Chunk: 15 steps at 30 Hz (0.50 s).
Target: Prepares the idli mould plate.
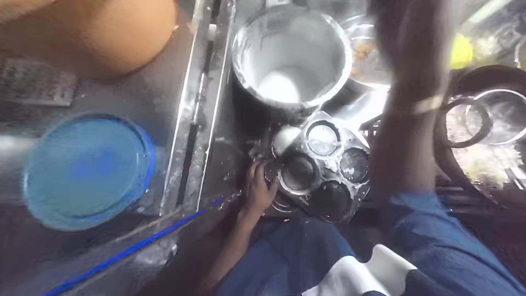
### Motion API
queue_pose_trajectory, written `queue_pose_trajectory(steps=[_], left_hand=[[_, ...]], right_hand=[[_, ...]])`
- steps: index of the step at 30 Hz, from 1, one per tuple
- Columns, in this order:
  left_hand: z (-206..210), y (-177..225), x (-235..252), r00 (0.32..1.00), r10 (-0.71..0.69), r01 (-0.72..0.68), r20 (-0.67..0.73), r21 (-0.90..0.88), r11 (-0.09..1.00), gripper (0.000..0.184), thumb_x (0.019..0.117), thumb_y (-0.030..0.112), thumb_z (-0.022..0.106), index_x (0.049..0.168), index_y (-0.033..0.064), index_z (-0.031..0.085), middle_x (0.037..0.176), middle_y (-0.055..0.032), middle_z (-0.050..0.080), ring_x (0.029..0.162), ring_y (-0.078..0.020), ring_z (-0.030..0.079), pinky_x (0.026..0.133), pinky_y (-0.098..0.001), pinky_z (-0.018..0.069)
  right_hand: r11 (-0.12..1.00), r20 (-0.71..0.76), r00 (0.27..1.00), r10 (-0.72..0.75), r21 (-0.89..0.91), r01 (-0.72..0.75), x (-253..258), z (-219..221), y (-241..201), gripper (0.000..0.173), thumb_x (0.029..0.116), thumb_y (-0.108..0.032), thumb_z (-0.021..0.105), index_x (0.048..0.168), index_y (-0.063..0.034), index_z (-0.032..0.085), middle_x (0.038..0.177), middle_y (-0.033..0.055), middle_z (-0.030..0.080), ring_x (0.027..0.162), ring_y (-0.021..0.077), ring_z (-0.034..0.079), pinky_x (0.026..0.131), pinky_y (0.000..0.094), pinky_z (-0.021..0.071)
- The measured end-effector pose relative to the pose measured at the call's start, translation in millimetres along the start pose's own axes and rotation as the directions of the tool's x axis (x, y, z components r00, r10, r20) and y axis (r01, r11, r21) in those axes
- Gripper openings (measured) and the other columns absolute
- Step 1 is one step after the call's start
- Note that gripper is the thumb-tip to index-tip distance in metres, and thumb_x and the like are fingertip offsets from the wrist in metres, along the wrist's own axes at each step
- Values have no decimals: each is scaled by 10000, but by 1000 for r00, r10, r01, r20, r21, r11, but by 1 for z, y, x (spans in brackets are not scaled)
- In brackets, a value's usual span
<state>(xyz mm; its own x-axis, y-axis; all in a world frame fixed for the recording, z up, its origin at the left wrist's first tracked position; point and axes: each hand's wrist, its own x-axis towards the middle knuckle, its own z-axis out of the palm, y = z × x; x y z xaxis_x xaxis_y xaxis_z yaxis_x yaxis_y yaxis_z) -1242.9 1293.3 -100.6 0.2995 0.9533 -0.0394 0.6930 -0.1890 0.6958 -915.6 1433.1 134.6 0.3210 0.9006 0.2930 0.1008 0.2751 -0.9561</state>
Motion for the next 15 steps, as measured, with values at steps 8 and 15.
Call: queue_pose_trajectory(steps=[8, 15], left_hand=[[26, 2, 16, 998, -67, 67, -3, 45, 997, 696, 790, 246, 787, 1415, 40, 559, 1507, -259, 461, 1282, -435, 562, 1003, -560, 517], [19, 9, 20, 997, -43, 48, 70, -63, 997, 625, 822, 118, 771, 1406, 44, 564, 1532, -310, 397, 1359, -501, 463, 1055, -601, 465]], right_hand=[[499, 75, 938, 339, -860, -112, -218, -39, 178, 734, 994, -517, 527, 1560, -62, 421, 1602, 153, 423, 1508, 318, 360, 1260, 541, 235], [526, 120, 932, 341, -846, -84, -274, -16, 168, 929, 886, -741, 542, 1518, -62, 481, 1566, 134, 474, 1494, 290, 384, 1251, 519, 269]])
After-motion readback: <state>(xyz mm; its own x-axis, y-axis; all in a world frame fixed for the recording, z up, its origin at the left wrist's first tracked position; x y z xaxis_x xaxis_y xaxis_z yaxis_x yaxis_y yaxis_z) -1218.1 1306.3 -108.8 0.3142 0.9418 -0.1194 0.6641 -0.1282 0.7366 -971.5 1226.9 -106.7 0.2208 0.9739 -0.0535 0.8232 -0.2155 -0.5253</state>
